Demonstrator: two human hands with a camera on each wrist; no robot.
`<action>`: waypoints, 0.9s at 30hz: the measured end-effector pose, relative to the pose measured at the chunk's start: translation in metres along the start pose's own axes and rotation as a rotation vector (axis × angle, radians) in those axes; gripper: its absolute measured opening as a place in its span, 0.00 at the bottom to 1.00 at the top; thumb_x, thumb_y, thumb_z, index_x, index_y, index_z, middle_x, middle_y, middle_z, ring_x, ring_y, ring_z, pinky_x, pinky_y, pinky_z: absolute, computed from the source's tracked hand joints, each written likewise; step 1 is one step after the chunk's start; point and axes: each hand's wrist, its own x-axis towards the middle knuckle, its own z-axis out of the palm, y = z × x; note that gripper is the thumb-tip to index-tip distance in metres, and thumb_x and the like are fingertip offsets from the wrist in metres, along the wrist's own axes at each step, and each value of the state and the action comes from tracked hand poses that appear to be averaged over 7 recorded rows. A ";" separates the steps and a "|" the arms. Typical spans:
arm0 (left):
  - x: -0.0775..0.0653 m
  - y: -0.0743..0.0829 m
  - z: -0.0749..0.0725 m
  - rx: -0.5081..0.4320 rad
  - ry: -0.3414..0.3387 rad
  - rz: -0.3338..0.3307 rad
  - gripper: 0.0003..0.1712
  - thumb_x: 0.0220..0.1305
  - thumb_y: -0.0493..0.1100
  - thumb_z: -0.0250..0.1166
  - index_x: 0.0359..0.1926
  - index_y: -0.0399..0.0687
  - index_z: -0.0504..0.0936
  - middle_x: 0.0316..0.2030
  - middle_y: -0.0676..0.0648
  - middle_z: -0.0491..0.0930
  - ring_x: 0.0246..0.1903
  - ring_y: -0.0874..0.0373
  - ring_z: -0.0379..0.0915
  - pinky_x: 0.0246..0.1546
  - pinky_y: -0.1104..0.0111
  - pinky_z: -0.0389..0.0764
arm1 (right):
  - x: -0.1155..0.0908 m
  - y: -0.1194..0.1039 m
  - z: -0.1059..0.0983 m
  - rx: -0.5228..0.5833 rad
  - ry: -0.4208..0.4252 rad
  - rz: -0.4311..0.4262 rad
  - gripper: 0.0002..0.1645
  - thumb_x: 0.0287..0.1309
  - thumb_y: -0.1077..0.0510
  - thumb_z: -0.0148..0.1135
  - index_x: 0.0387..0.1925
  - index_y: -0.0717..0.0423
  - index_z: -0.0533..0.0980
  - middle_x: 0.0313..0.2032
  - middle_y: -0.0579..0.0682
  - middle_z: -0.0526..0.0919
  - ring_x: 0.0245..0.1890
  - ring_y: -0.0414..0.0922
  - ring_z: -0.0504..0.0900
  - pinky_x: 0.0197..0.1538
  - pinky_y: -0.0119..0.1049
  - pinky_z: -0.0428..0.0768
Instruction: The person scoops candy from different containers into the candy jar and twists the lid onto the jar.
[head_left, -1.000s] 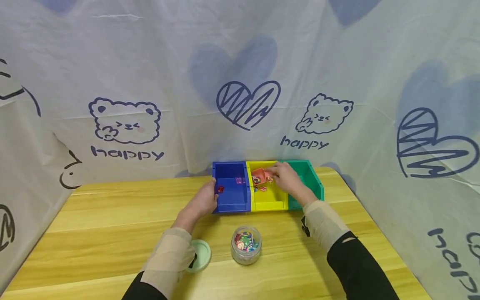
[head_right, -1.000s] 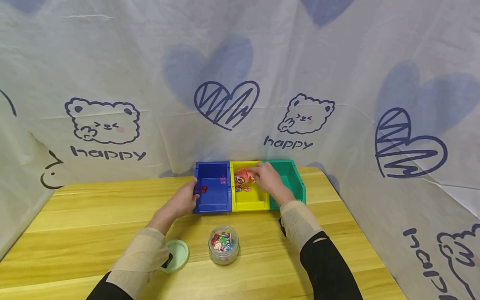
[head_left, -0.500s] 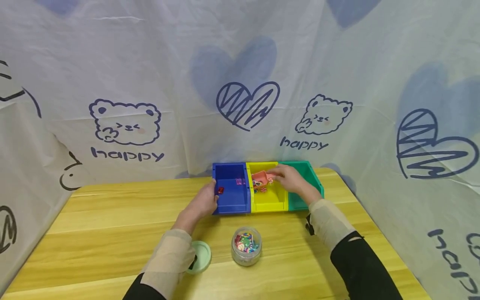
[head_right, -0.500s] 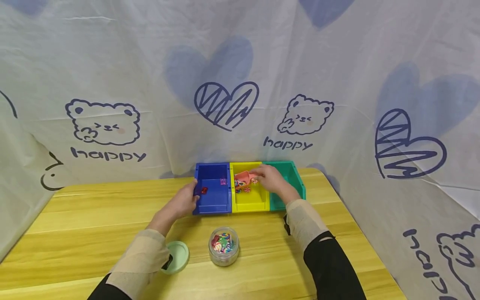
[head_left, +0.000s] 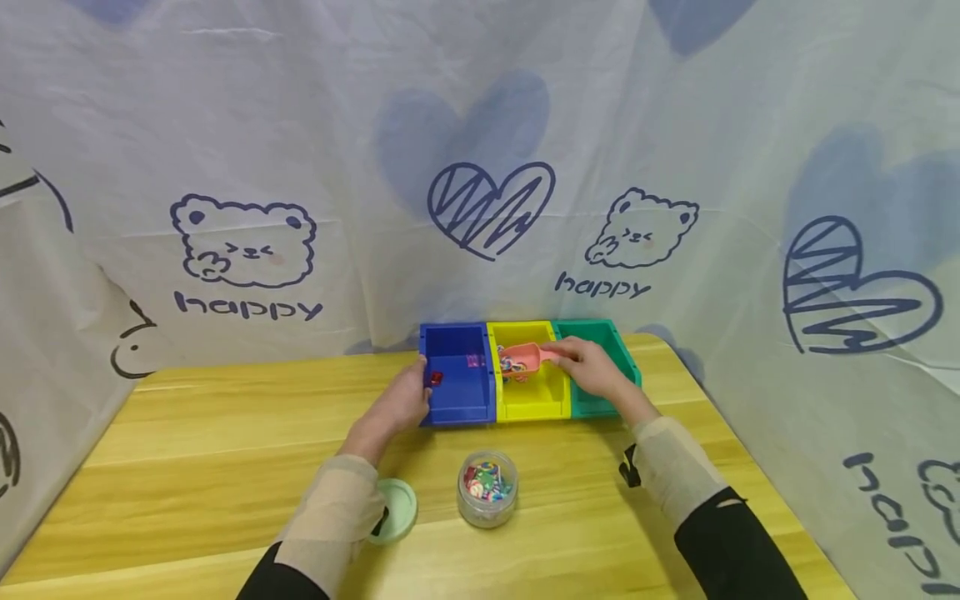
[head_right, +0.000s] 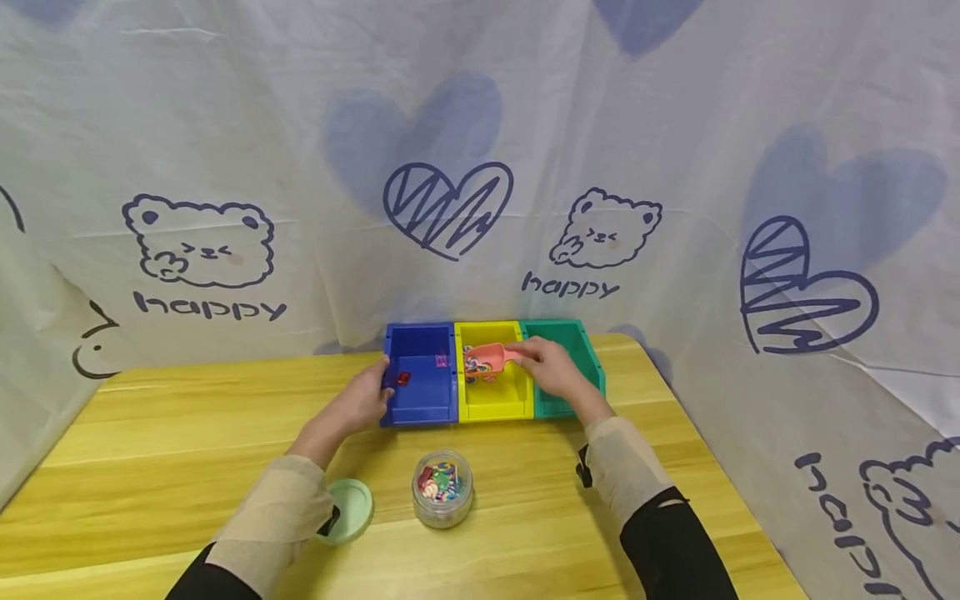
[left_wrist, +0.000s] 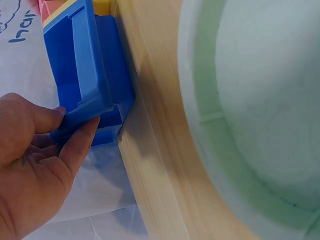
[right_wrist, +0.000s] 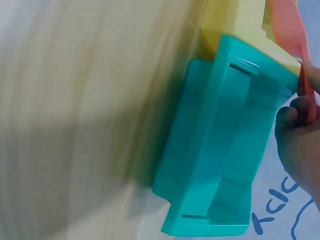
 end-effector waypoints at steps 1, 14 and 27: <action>0.000 0.000 -0.001 -0.001 0.002 -0.001 0.38 0.78 0.32 0.53 0.79 0.25 0.46 0.77 0.27 0.54 0.76 0.35 0.55 0.76 0.47 0.59 | -0.001 0.001 0.000 0.011 0.010 -0.002 0.21 0.77 0.61 0.55 0.66 0.56 0.79 0.57 0.58 0.82 0.52 0.55 0.75 0.63 0.53 0.78; -0.002 -0.009 -0.001 -0.125 0.102 -0.024 0.37 0.75 0.34 0.57 0.79 0.28 0.53 0.75 0.26 0.58 0.75 0.33 0.55 0.76 0.44 0.58 | -0.023 -0.001 0.000 0.161 0.109 0.018 0.21 0.77 0.54 0.57 0.66 0.53 0.80 0.55 0.55 0.84 0.47 0.52 0.76 0.50 0.42 0.78; -0.038 0.005 0.001 -0.302 0.231 0.156 0.40 0.69 0.40 0.67 0.76 0.35 0.62 0.69 0.31 0.65 0.67 0.35 0.65 0.66 0.45 0.75 | -0.056 -0.030 -0.021 0.215 0.134 -0.099 0.21 0.76 0.52 0.59 0.63 0.52 0.81 0.50 0.53 0.85 0.45 0.52 0.80 0.46 0.29 0.82</action>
